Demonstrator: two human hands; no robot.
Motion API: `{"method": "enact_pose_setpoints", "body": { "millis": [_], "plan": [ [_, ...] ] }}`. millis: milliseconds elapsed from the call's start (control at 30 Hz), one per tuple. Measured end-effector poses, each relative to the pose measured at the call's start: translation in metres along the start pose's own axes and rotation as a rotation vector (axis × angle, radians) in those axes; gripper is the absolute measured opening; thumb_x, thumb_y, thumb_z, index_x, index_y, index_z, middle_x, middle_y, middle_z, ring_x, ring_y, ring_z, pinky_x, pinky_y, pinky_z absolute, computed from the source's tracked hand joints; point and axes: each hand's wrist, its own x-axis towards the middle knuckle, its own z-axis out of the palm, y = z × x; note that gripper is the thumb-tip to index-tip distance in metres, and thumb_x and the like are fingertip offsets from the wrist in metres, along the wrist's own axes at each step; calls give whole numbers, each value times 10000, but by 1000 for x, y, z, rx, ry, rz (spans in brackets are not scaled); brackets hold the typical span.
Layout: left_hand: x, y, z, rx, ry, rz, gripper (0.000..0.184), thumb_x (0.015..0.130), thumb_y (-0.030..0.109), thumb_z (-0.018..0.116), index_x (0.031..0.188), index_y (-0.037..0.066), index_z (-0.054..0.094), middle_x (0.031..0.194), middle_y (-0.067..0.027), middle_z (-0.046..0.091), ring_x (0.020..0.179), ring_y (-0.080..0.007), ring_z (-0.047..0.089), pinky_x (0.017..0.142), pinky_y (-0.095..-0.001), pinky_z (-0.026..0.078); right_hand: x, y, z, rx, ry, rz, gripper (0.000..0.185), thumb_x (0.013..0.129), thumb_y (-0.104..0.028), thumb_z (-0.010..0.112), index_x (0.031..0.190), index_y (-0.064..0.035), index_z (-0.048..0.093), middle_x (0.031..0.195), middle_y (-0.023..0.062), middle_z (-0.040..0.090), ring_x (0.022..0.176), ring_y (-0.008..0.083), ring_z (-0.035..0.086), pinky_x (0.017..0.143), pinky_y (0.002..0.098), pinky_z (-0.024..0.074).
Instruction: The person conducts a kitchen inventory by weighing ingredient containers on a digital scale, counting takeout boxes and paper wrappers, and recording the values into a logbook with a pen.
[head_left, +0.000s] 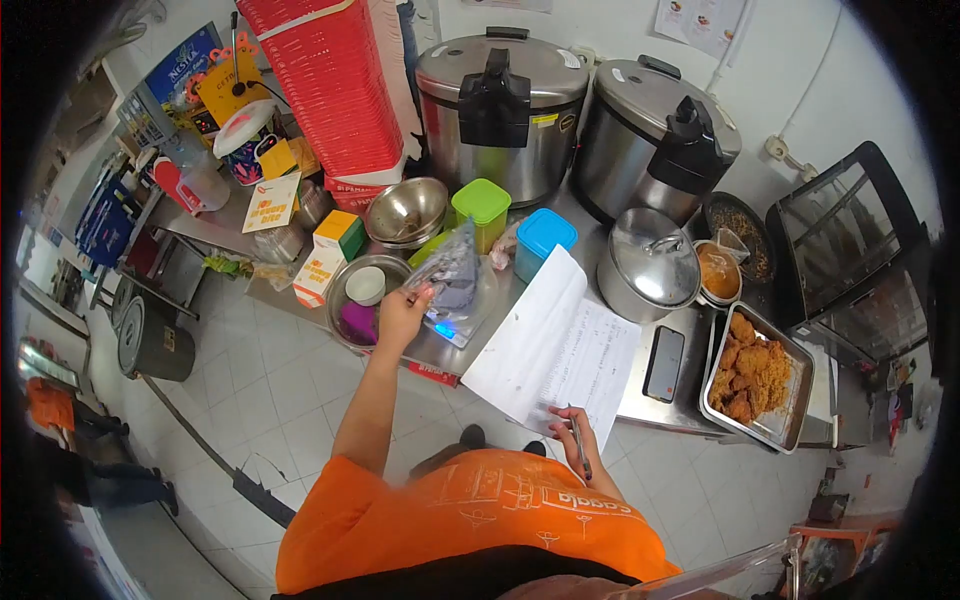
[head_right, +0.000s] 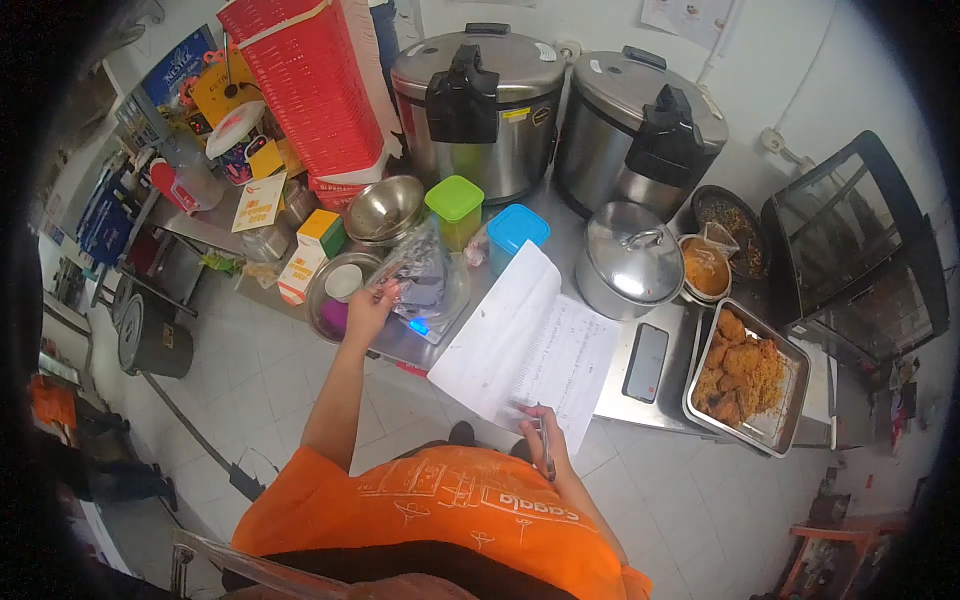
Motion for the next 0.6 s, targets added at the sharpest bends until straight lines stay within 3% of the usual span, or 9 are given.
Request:
{"method": "enact_pose_setpoints", "body": {
  "millis": [133,233,433,533,600],
  "plan": [
    [3,-17,-4,2,72,-109,345,837,249,673,971,-68,649,866,-139,689,787,-135,637,716,-267,490,-4,0,-3,23,12,-26,186,907,-57,493,1078,-58,417,1217,156,551,901,182,581,772,305,482],
    [-2,-6,1,-190,166,56,365,772,247,742,823,-85,599,782,-124,674,741,-118,636,617,-246,472,-5,3,-5,15,19,-26,187,905,-53,486,1080,-58,420,1220,156,549,901,179,576,776,306,481],
    [-10,-9,9,-357,144,102,380,743,200,766,934,-78,591,812,-104,654,694,-113,612,625,-241,480,-2,3,-5,33,18,-15,185,906,-69,491,1081,-65,429,1215,152,552,907,175,575,781,300,476],
    [-19,0,2,-124,98,48,419,714,211,792,958,-64,592,849,-103,636,691,-117,603,630,-240,483,-1,4,-3,16,32,-29,215,912,-147,528,1082,-52,435,1165,140,599,862,188,574,763,317,465],
    [-22,1,2,-153,75,78,429,699,225,803,959,-46,597,853,-94,615,692,-122,595,632,-244,484,0,3,-2,30,26,-10,217,913,-147,527,1087,-53,436,1164,139,599,870,191,576,770,320,463]
  ]
}}
